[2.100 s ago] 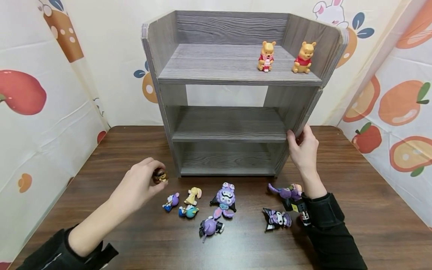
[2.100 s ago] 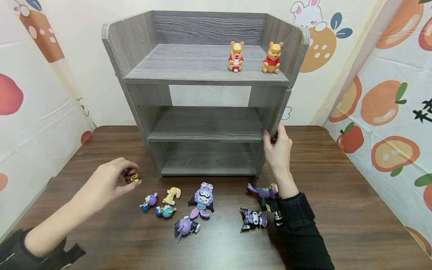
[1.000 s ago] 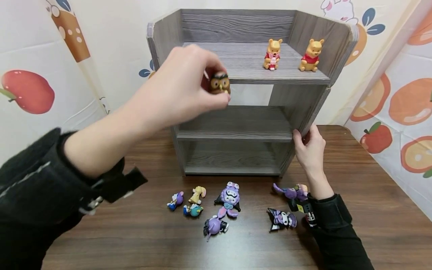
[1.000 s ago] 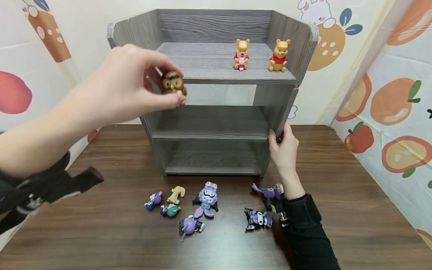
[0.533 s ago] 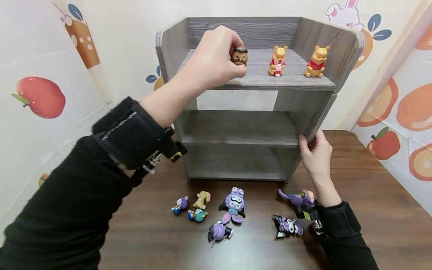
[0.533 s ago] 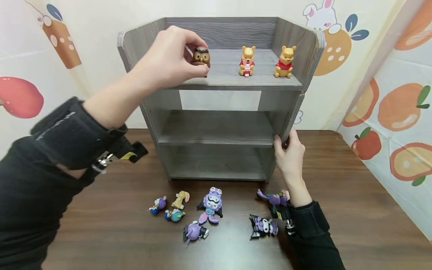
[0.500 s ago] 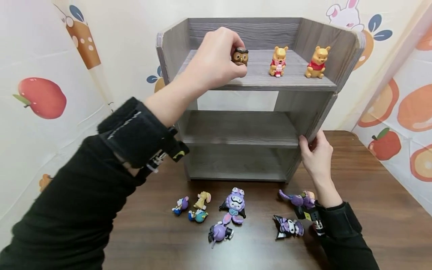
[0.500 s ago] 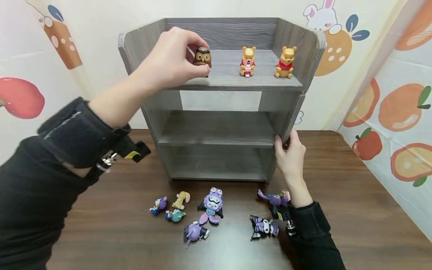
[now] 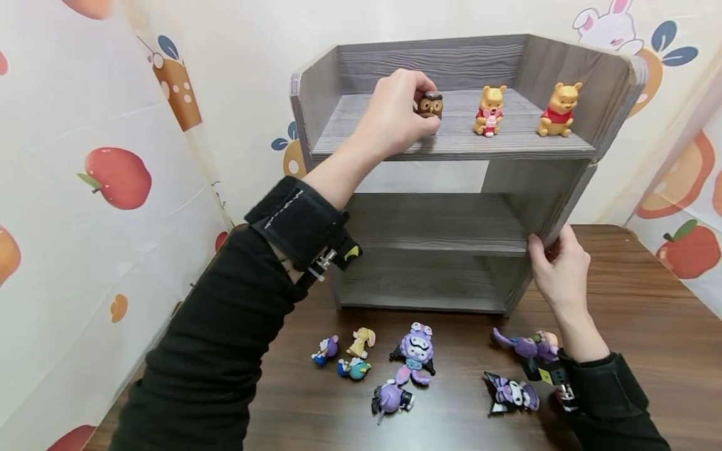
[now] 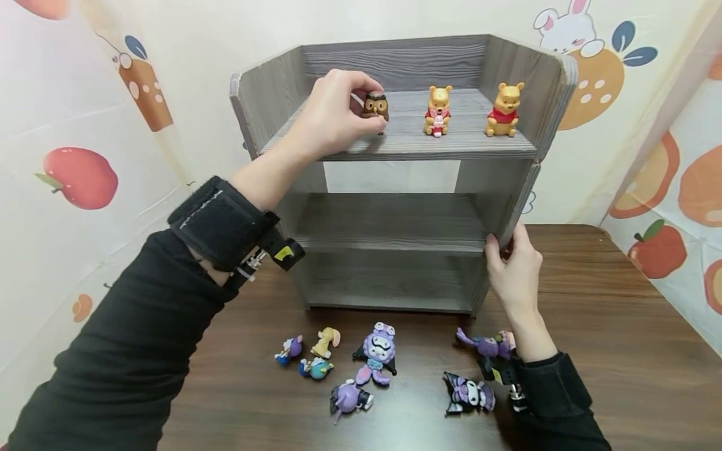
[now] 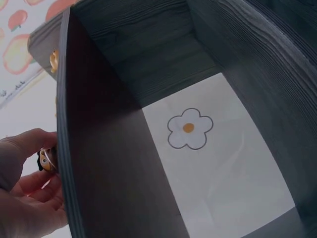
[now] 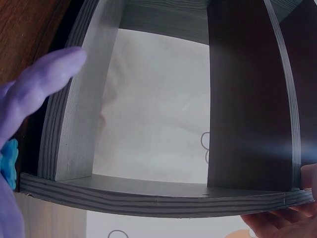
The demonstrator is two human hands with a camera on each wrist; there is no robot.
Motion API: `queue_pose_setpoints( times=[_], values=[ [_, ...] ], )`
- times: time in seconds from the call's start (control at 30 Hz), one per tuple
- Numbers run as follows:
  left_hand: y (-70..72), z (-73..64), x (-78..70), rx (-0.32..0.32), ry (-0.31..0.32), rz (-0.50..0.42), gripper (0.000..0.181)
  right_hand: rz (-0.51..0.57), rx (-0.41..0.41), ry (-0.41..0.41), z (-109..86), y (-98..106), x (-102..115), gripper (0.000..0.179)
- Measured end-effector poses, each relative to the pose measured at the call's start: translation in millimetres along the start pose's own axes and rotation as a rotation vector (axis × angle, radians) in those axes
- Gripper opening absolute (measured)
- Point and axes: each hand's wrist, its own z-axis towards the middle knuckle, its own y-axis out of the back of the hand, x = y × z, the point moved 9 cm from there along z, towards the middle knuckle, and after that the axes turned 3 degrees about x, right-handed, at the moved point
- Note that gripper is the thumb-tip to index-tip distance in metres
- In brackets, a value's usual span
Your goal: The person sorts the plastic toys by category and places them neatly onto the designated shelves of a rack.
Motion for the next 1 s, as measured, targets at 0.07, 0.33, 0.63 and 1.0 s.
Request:
queue_pose_setpoints(
  times=[0.07,0.33,0.63,1.0],
  values=[
    [-3.0,1.2,0.8,-0.003,-0.005,-0.010,0.033,-0.013,0.003,-0.003,0.1,3,-1,0.018],
    [-5.4,7.4,4.8,-0.014,-0.005,-0.030,0.033,0.000,0.005,-0.005,1.2,1,0,0.018],
    [-6.6,10.2,8.7,-0.017,-0.009,-0.051,0.034,-0.002,0.007,0.008,3.1,0,2,0.018],
    [-11.9,8.5,12.6,-0.006,-0.008,-0.001,0.040,0.013,0.026,0.004,0.5,-1,-3,0.020]
  ],
)
